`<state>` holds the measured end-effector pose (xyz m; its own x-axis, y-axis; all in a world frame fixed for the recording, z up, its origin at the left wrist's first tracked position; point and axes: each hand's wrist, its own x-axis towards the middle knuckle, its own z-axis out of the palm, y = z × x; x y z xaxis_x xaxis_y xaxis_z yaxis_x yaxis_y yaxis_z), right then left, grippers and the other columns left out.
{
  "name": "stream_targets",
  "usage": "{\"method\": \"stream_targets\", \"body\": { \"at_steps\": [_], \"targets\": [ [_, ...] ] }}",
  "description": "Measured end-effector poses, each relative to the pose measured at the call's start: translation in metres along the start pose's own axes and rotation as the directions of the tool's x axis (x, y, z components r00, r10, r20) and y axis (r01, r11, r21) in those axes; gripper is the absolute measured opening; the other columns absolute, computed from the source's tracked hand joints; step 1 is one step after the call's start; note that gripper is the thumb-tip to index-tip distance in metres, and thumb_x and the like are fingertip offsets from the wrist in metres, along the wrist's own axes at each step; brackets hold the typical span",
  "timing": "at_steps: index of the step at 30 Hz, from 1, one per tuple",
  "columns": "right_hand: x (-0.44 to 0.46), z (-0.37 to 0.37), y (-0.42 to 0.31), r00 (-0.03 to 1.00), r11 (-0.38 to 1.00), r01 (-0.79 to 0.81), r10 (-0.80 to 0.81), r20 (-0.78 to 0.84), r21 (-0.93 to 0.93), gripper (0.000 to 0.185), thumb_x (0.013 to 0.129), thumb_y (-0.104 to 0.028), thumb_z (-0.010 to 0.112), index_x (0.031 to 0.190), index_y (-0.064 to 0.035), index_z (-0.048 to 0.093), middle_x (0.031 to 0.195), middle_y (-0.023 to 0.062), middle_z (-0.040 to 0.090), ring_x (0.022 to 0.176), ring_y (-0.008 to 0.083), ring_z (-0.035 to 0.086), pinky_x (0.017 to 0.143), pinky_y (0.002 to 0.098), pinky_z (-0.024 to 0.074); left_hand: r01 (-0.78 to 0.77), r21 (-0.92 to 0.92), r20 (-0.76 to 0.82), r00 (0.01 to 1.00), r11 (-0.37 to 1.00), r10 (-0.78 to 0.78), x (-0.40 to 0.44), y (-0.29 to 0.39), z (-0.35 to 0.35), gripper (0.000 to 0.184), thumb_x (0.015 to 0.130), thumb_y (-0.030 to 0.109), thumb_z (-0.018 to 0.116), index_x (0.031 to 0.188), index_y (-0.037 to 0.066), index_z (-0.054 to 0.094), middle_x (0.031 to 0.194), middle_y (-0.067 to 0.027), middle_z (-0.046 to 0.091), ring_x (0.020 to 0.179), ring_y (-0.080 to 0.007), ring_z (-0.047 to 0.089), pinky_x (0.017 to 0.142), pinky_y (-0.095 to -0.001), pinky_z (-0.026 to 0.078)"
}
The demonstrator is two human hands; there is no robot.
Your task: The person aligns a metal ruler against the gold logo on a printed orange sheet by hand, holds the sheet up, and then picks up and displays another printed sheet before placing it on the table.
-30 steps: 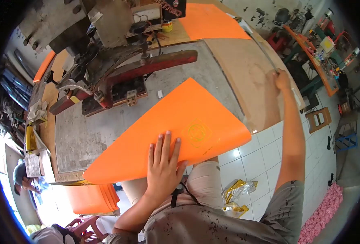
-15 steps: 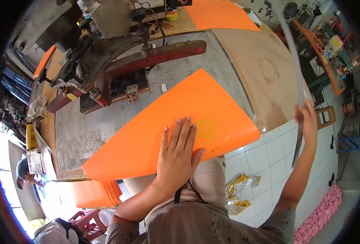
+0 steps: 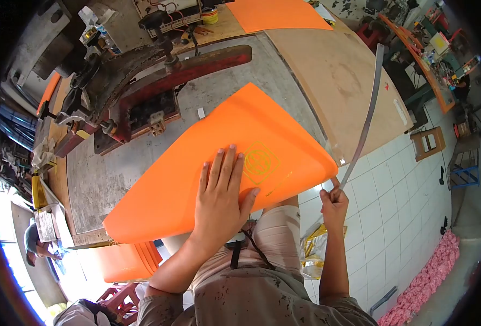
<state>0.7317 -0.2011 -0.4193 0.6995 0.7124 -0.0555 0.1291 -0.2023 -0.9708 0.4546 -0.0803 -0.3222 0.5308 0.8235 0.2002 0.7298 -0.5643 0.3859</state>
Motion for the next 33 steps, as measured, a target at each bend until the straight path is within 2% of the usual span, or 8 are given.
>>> {"method": "stream_targets", "body": {
  "at_steps": [5,8,12,15,18,25,29,33],
  "targets": [
    [-0.008,-0.02,-0.018,1.0,0.987,-0.029,0.028,0.013,0.155,0.046,0.083,-0.004,0.074,0.068,-0.015,0.032,0.063,-0.0036,0.042,0.045,0.0038,0.036,0.039,0.0224,0.0294,-0.021,-0.022,0.001,1.0,1.0,0.021,-0.002,-0.003,-0.003,0.065,0.094,0.032,0.06,0.145,-0.003,0.041,0.156,-0.0207,0.034,0.146,-0.0367,0.03,0.118,-0.0517,0.024],
    [0.004,-0.046,-0.043,0.962,0.952,0.273,-0.271,-0.035,0.14,0.044,0.084,-0.005,0.072,0.068,-0.0152,0.032,0.064,-0.0035,0.043,0.045,0.0032,0.034,0.039,0.0223,0.0279,-0.045,-0.102,-0.011,0.999,0.994,0.044,-0.002,0.0,-0.003,0.064,0.093,0.029,0.061,0.143,-0.004,0.042,0.156,-0.0238,0.032,0.146,-0.0392,0.029,0.118,-0.0525,0.024],
    [0.049,-0.04,-0.129,0.983,0.972,0.177,-0.181,-0.017,-0.154,0.038,0.087,-0.013,0.074,0.07,-0.0124,0.041,0.066,-0.004,0.042,0.048,0.0039,0.034,0.043,0.0208,0.0264,-0.066,-0.221,-0.012,0.998,0.973,0.065,0.008,0.009,-0.004,0.063,0.09,0.026,0.062,0.142,-0.004,0.042,0.156,-0.0277,0.028,0.146,-0.0429,0.027,0.118,-0.0532,0.024],
    [0.084,-0.041,-0.15,0.956,0.911,0.248,-0.285,-0.067,-0.329,0.022,0.089,-0.016,0.074,0.081,-0.0061,0.056,0.067,-0.004,0.042,0.052,0.004,0.036,0.046,0.021,0.0292,-0.067,-0.211,0.014,0.997,0.975,0.071,0.014,0.009,-0.003,0.064,0.088,0.025,0.062,0.142,-0.003,0.042,0.156,-0.0283,0.028,0.146,-0.0436,0.027,0.118,-0.0534,0.024],
    [0.1,-0.097,-0.136,0.915,0.741,0.374,-0.391,0.093,-0.557,0.018,0.093,-0.018,0.069,0.095,-0.0008,0.063,0.068,-0.0034,0.044,0.057,0.004,0.039,0.049,0.0228,0.0321,-0.064,-0.119,0.051,0.996,0.991,0.07,0.014,0.01,0.003,0.065,0.087,0.026,0.063,0.143,-0.002,0.042,0.156,-0.0277,0.028,0.145,-0.0428,0.028,0.118,-0.0541,0.024],
    [0.062,-0.167,-0.114,0.872,0.782,0.415,-0.194,0.45,-0.466,0.038,0.094,-0.032,0.068,0.082,0.0034,0.061,0.068,0.003,0.055,0.062,0.009,0.05,0.054,0.0247,0.0359,-0.025,-0.076,0.076,0.997,0.997,0.031,0.021,0.019,0.007,0.07,0.083,0.026,0.063,0.143,-0.002,0.042,0.151,-0.0267,0.034,0.141,-0.0442,0.033,0.115,-0.057,0.027],
    [0.059,-0.162,-0.113,0.9,0.785,0.377,-0.184,0.395,-0.492,0.029,0.086,-0.024,0.074,0.078,0.0027,0.064,0.063,0.0074,0.059,0.056,0.0138,0.055,0.052,0.0268,0.0408,0.002,-0.226,-0.007,1.0,0.974,-0.003,0.019,0.013,0.021,0.07,0.08,0.026,0.065,0.141,-0.001,0.045,0.146,-0.0251,0.039,0.137,-0.0455,0.038,0.114,-0.0567,0.031],
    [0.066,-0.165,-0.113,0.919,0.73,0.302,-0.05,0.392,-0.613,0.018,0.079,-0.014,0.075,0.075,0.0018,0.066,0.062,0.0084,0.063,0.054,0.0142,0.056,0.052,0.0266,0.0406,-0.027,-0.126,0.019,0.999,0.992,0.03,0.021,0.019,0.02,0.063,0.081,0.023,0.061,0.137,-0.002,0.051,0.146,-0.0238,0.041,0.136,-0.0429,0.041,0.114,-0.055,0.032]
  ]
}}
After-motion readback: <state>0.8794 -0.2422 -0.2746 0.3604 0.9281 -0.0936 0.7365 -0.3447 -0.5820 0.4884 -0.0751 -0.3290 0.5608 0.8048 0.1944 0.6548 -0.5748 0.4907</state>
